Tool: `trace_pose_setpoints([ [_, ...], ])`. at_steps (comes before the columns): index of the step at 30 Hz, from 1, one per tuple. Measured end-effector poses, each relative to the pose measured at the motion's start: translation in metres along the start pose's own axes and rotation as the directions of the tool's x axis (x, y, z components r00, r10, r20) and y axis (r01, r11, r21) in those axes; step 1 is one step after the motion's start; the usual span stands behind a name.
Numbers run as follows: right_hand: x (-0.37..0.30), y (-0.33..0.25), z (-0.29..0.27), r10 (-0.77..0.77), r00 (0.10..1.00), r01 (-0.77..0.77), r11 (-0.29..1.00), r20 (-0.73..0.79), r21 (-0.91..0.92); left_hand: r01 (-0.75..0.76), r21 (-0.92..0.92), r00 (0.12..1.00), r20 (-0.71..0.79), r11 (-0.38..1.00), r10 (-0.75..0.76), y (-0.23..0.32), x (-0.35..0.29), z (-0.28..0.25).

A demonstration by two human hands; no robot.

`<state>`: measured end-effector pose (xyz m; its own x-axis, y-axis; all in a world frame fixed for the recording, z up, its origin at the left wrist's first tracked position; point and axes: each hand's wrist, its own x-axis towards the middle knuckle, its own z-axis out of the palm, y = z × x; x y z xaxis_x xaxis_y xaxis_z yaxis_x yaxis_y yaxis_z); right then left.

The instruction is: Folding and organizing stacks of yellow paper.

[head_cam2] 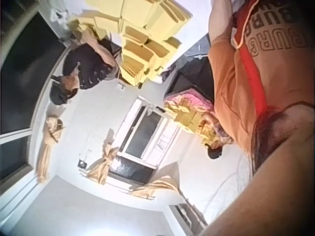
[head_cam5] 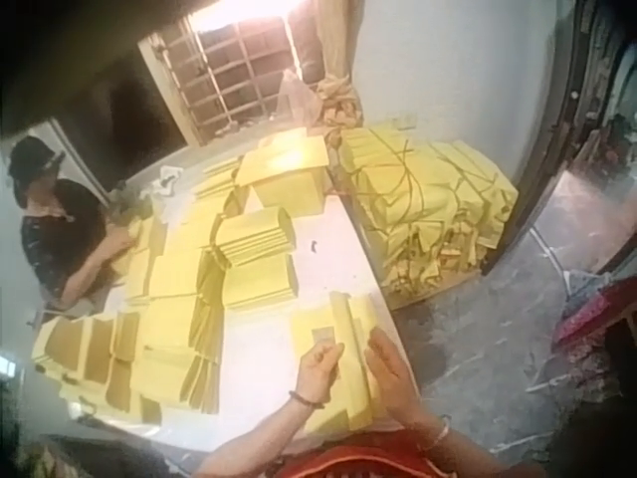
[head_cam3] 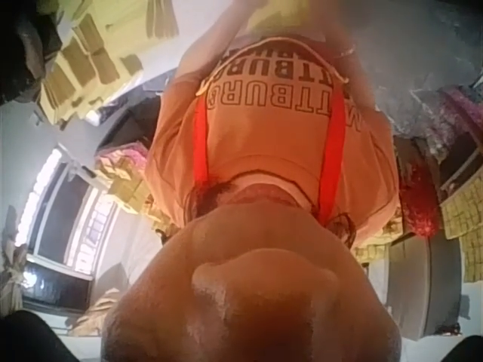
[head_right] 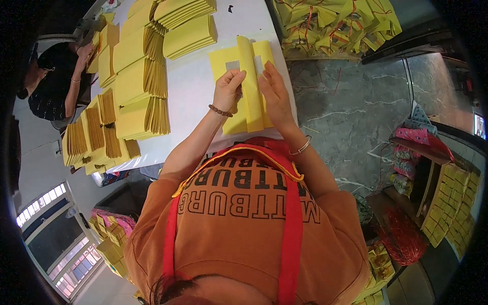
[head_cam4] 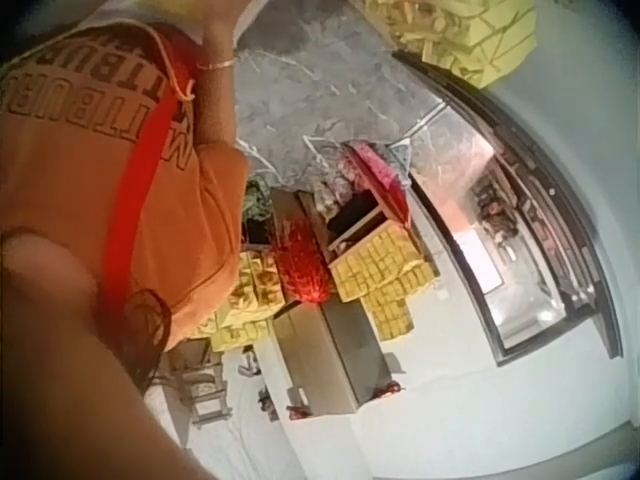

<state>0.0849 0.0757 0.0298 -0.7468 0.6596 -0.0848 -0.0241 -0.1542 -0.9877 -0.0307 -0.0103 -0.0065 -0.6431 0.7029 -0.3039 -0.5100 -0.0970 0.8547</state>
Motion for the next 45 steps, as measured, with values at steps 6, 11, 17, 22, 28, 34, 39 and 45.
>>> trace_pose_setpoints([
  [6, 0.000, 0.023, 0.015, 0.252, 0.966, -0.250, 0.843, 0.061, 0.476, -0.012, 0.067, 1.000, -0.025, 0.998, 0.013, 0.007, -0.004, 0.011],
  [11, -0.006, 0.015, 0.020, 0.118, 0.991, -0.119, 0.993, 0.064, 0.013, -0.003, 0.105, 1.000, -0.003, 0.994, 0.003, 0.015, -0.006, 0.020],
  [17, -0.009, 0.014, 0.016, 0.042, 0.973, -0.011, 0.991, 0.226, -0.137, 0.058, 0.142, 0.996, 0.061, 0.988, -0.067, 0.013, 0.000, 0.008],
  [22, -0.009, 0.011, 0.015, 0.035, 0.975, -0.023, 0.998, 0.219, -0.057, 0.058, 0.133, 0.989, 0.125, 0.989, -0.075, 0.013, 0.002, 0.006],
  [28, -0.009, 0.019, 0.013, -0.023, 0.976, 0.056, 0.987, 0.216, -0.148, 0.030, 0.184, 0.982, 0.177, 0.982, -0.063, 0.013, 0.004, 0.003],
  [34, -0.009, 0.021, 0.013, 0.013, 0.970, -0.006, 1.000, 0.243, -0.030, 0.008, 0.146, 0.981, 0.190, 0.989, -0.036, 0.009, 0.004, -0.002],
  [39, -0.009, 0.022, 0.012, 0.071, 0.963, -0.085, 0.996, 0.259, 0.041, 0.040, 0.128, 0.981, 0.184, 0.991, -0.064, 0.011, 0.003, -0.001],
  [45, -0.012, 0.009, 0.015, 0.110, 0.957, -0.147, 0.981, 0.267, 0.125, 0.007, 0.047, 0.987, 0.160, 0.999, -0.015, 0.002, 0.003, -0.004],
])
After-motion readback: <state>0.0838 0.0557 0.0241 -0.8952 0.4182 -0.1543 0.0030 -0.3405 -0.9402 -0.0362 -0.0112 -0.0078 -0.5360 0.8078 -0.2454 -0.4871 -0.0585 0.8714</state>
